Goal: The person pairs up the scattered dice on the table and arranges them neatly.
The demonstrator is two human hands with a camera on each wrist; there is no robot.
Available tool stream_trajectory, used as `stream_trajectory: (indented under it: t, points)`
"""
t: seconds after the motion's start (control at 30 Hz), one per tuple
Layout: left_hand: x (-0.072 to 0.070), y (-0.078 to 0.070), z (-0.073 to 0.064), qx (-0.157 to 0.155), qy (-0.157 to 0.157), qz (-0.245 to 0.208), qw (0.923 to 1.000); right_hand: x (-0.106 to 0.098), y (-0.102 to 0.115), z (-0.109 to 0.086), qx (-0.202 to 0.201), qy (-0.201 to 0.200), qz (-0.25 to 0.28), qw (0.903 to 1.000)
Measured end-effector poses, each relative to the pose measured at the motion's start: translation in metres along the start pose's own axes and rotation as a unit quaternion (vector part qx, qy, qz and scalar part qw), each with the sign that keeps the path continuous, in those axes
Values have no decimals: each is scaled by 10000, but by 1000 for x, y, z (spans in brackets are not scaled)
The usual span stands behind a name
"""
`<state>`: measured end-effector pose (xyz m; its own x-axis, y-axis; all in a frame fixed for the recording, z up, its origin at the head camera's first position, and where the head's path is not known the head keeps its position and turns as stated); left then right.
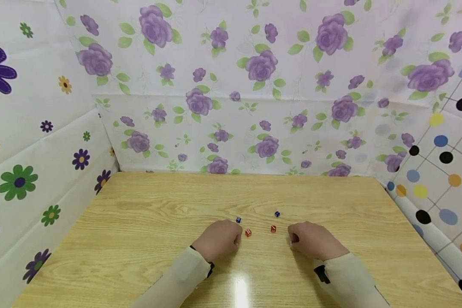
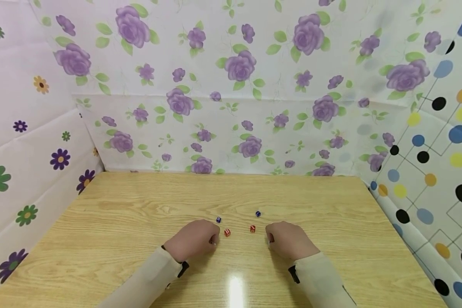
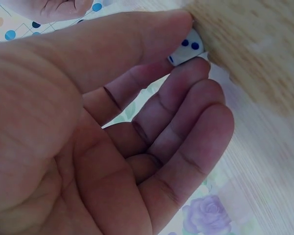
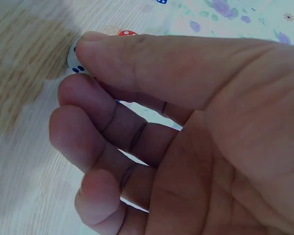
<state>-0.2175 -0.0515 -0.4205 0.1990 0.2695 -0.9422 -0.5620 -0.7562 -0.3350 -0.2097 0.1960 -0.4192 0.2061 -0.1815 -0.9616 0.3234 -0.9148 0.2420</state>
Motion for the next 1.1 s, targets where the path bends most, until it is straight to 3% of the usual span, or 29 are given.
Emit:
stream_trajectory:
  t: [0.33,0.73,1.1]
  points:
    - [1,1,2,20,111,8,9999,1,1,-1,-21,-5,-31,10000]
    - [3,-11,-2,434,389,601,9965,4,5,-3,-475,635,640,9948]
    - [1,-14,-7,229,650,-4,9976,6,2,-2,-576,563,528,9954]
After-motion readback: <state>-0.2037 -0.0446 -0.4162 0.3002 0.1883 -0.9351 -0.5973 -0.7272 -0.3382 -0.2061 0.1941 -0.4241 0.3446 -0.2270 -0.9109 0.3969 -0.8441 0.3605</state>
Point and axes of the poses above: each hand's wrist, its own z-axis towards the middle knuckle, its own x-axis out of the palm, y = z × x, the point moved 2 cm from there along z, towards the middle knuckle, and after that the axes turned 1 degree about -z, right-handed, at the moved point
